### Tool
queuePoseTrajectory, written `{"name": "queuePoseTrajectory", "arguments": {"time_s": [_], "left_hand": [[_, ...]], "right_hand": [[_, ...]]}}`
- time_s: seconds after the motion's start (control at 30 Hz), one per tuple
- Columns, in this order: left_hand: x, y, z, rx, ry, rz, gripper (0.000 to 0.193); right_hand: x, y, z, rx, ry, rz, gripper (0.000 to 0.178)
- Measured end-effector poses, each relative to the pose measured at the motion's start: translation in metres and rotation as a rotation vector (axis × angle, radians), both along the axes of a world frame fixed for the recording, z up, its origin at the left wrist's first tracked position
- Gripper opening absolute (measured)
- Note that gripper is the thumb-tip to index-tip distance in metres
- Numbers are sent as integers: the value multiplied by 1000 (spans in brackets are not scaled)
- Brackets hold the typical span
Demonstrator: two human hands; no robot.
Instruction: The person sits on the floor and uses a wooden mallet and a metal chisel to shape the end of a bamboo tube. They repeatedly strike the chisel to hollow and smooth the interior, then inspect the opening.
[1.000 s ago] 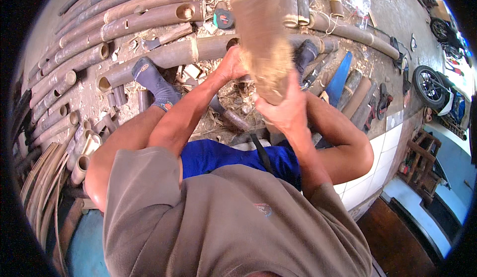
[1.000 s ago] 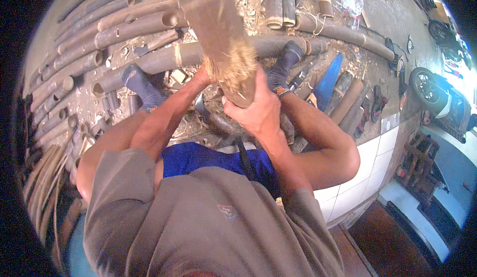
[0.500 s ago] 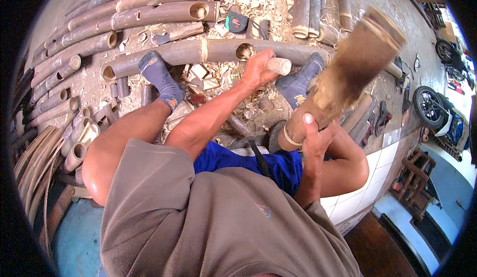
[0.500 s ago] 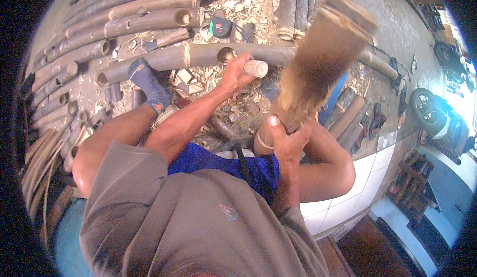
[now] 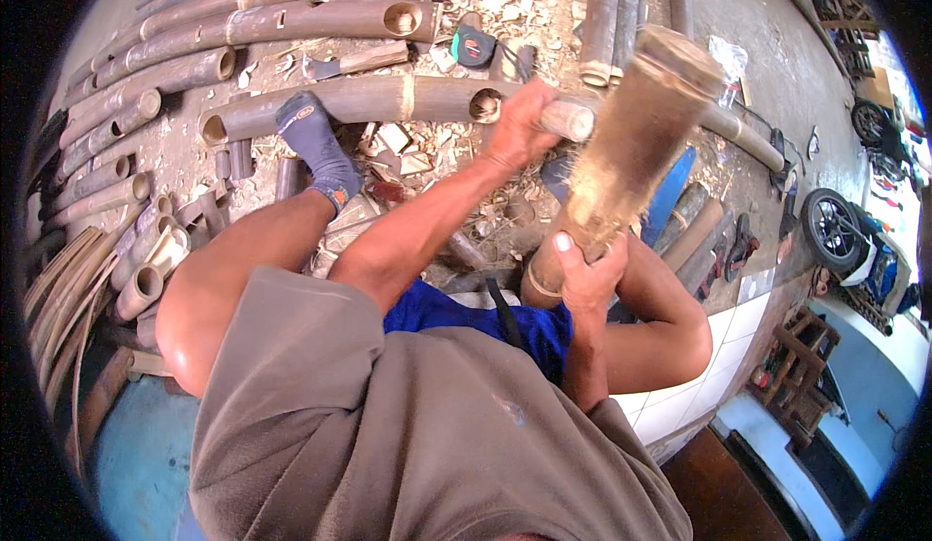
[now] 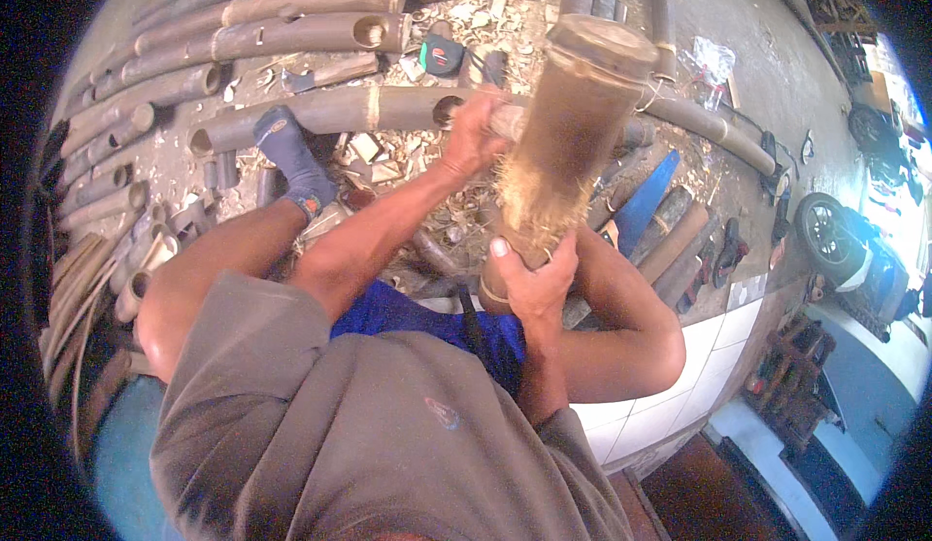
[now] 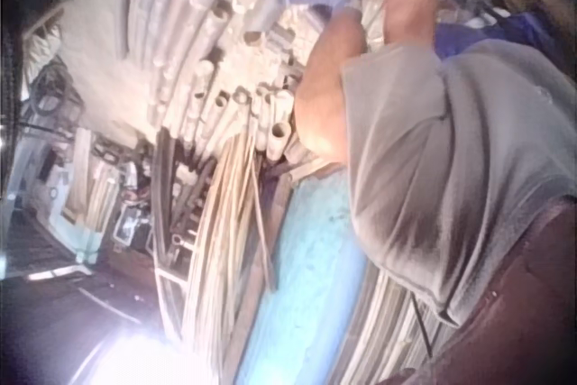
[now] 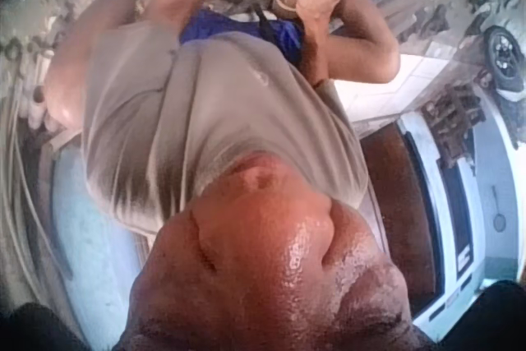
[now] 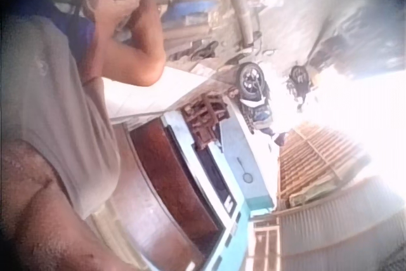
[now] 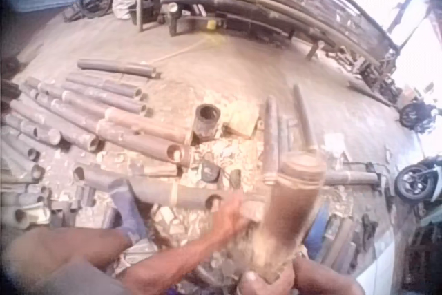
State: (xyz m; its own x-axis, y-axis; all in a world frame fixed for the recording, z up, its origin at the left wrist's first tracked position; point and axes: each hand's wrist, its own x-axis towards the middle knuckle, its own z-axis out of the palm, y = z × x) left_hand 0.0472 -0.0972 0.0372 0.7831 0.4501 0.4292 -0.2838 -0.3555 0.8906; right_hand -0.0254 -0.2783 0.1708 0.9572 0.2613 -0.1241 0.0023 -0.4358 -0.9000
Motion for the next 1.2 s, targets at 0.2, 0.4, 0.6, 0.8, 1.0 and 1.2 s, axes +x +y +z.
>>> {"name": "queuePoseTrajectory", "arguments": {"time_s": [0.2, 0.4, 0.6, 0.8, 1.0, 1.2], "left_hand": [[-22, -20, -51, -171, 55, -50, 40], [9, -2, -20, -735, 135, 316, 34], [-7, -9, -27, -333, -62, -93, 30], [-16, 3, -37, -326, 34, -92, 33], [25, 61, 16, -588, 68, 511, 44], [29, 159, 38, -57, 367, 446, 67]], "right_hand": [[-17, -1, -43, 111, -144, -71, 72], [-14, 6, -37, -34, 173, 15, 73], [-28, -21, -46, 128, 32, 24, 74], [-22, 6, -65, -97, 153, -62, 74], [-24, -5, -51, -60, 3, 44, 74], [-21, 1, -56, -832, 246, 536, 74]]}}
